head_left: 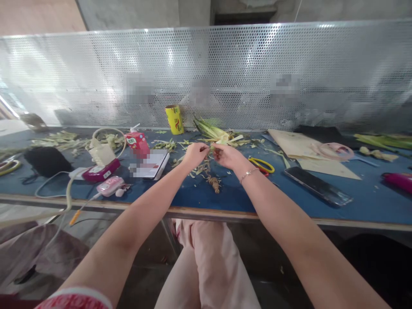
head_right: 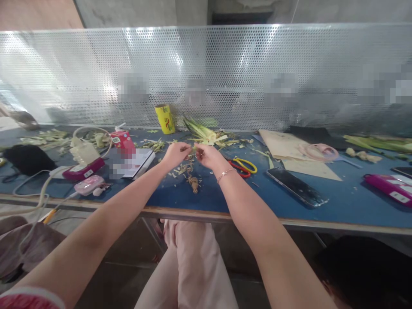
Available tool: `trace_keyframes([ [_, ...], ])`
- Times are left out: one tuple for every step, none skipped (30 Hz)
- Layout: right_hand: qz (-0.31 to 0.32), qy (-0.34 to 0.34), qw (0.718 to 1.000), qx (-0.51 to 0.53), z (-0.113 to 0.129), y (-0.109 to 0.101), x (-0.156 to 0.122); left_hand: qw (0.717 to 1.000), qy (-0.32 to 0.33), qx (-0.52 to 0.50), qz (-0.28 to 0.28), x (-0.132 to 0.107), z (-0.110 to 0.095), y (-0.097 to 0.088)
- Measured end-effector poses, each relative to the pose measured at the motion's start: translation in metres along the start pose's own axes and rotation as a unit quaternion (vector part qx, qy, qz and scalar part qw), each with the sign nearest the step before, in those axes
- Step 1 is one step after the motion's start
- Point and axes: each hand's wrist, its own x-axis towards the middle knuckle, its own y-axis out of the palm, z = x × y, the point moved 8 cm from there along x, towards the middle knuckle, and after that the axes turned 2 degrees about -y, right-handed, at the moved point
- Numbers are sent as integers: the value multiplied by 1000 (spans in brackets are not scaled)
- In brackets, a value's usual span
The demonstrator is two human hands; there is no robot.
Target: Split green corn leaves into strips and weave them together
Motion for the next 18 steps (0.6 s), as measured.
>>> trace_keyframes([
  [0,17,1000,-12,-2,-1,0,1000,1,3,6,0,0,1],
  [1,31,999,-20,-4,-2,-1,1000,3,3,13,0,0,2],
  [0,42,999,-22,-5,-2,-2,1000,8,4,18,0,0,3],
  [0,48,999,-17,-6,-2,-3,1000,16,8,19,0,-2,3],
  [-2,49,999,-6,-6,-1,-3,999,28,15,18,0,-4,3],
  [-5,44,999,7,-5,-1,-4,999,39,23,14,0,-5,3],
  [-7,35,999,21,-4,0,-4,998,48,30,11,0,-7,3],
  [-6,23,999,33,-2,1,-4,998,55,34,13,0,-8,3],
  [-3,10,999,45,1,2,-4,998,57,35,18,0,-8,5],
  [-3,-5,998,59,3,2,-3,998,56,31,27,1,-7,7],
  [-3,-18,997,75,7,2,-3,998,52,23,36,1,-5,9],
  [-6,-32,995,93,10,1,-2,998,46,13,46,1,-4,11],
  [-12,-45,993,111,13,-1,-1,998,39,0,54,1,-2,13],
  [-19,-58,990,128,17,-4,0,998,33,-13,59,2,0,15],
  [-24,-70,987,140,21,-6,1,997,28,-25,61,2,1,15],
  [-25,-82,985,148,25,-9,3,997,25,-35,64,2,2,16],
  [-24,-95,983,154,30,-12,4,997,23,-42,66,2,2,16],
  [-21,-108,981,159,34,-15,5,996,22,-47,68,3,3,16],
])
